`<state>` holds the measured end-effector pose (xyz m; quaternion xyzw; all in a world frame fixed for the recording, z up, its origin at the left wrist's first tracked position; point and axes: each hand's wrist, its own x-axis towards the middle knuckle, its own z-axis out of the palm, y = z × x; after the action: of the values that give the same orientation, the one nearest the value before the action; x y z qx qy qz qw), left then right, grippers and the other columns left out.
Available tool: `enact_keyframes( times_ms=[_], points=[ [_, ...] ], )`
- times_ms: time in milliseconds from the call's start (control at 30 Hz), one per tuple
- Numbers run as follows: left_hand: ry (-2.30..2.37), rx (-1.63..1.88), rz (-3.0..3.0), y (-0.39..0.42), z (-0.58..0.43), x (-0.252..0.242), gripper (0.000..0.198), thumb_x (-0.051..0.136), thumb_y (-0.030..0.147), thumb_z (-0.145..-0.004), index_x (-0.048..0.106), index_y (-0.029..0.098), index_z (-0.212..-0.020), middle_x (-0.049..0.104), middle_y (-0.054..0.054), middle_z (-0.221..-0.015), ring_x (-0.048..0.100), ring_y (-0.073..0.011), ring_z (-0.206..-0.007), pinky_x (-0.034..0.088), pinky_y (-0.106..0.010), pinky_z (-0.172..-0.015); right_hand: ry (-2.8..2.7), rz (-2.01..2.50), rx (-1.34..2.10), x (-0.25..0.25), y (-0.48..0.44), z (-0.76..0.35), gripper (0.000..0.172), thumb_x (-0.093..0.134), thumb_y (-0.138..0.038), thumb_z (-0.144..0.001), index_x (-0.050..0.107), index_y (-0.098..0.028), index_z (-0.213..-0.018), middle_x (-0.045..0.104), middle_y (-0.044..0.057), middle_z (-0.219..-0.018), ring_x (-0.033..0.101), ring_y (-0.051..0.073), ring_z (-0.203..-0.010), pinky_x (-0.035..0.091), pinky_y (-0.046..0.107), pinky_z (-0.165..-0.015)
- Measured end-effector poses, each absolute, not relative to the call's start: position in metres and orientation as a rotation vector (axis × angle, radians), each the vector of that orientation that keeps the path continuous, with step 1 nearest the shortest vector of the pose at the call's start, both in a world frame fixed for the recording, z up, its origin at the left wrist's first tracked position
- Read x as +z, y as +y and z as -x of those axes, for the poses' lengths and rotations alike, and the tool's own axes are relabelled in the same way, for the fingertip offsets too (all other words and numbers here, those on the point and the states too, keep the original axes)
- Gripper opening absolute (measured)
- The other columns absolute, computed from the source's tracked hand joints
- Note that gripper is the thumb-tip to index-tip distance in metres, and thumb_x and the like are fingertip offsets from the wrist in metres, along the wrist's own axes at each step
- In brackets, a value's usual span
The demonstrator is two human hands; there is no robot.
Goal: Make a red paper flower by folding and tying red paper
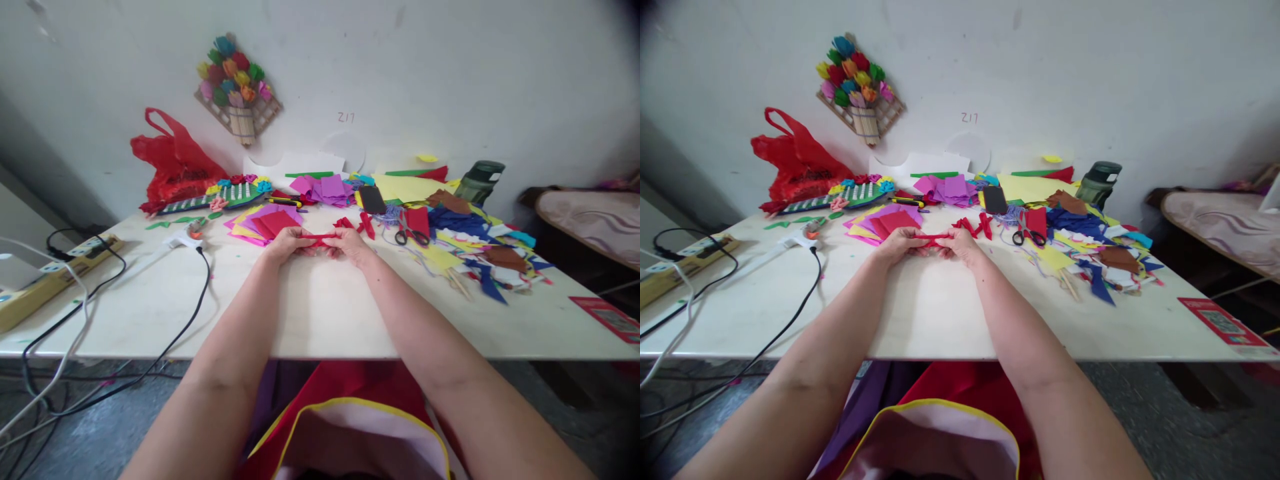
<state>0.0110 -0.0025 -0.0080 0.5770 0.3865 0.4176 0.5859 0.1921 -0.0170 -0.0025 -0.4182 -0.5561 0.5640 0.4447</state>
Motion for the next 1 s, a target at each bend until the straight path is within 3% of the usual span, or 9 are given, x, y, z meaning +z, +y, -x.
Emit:
enact_keyframes(
  times_ms=[400, 633, 1000],
  points=[
    [0.828, 1.011, -1.325, -0.0033, -0.0106, -0.0067, 0.026, 0.073, 0.018, -0.060, 0.060, 0.009, -0.080, 0.068, -0.008, -0.069, 0.063, -0.0156, -0.056, 0.051, -0.027, -0.058, -1.351, 1.021, 1.359, -0.0035, -0.0160, -0.1917, 0.011, 0.066, -0.013, -0.066, 0.060, -0.012, -0.075, 0.064, 0.000, -0.052, 0.054, 0.008, -0.037, 0.044, 0.017, -0.038],
    [0.744, 1.051, -1.258, -0.0058, -0.0103, -0.0044, 0.026, 0.071, 0.015, -0.060, 0.060, 0.009, -0.083, 0.068, -0.007, -0.067, 0.064, -0.0165, -0.057, 0.051, -0.028, -0.062, -1.348, 0.933, 1.372, -0.0074, -0.0115, -0.1946, 0.017, 0.066, -0.013, -0.065, 0.065, -0.012, -0.082, 0.067, 0.003, -0.059, 0.056, 0.008, -0.042, 0.045, 0.019, -0.043],
    [0.644, 1.060, -1.248, -0.0013, -0.0073, -0.0100, 0.025, 0.070, 0.014, -0.060, 0.060, 0.009, -0.082, 0.068, -0.008, -0.067, 0.066, -0.0181, -0.062, 0.052, -0.029, -0.065, -1.316, 0.858, 1.395, -0.0073, -0.0114, -0.1963, 0.018, 0.063, -0.010, -0.061, 0.067, -0.012, -0.078, 0.067, 0.003, -0.059, 0.055, 0.009, -0.042, 0.046, 0.021, -0.044]
  ],
)
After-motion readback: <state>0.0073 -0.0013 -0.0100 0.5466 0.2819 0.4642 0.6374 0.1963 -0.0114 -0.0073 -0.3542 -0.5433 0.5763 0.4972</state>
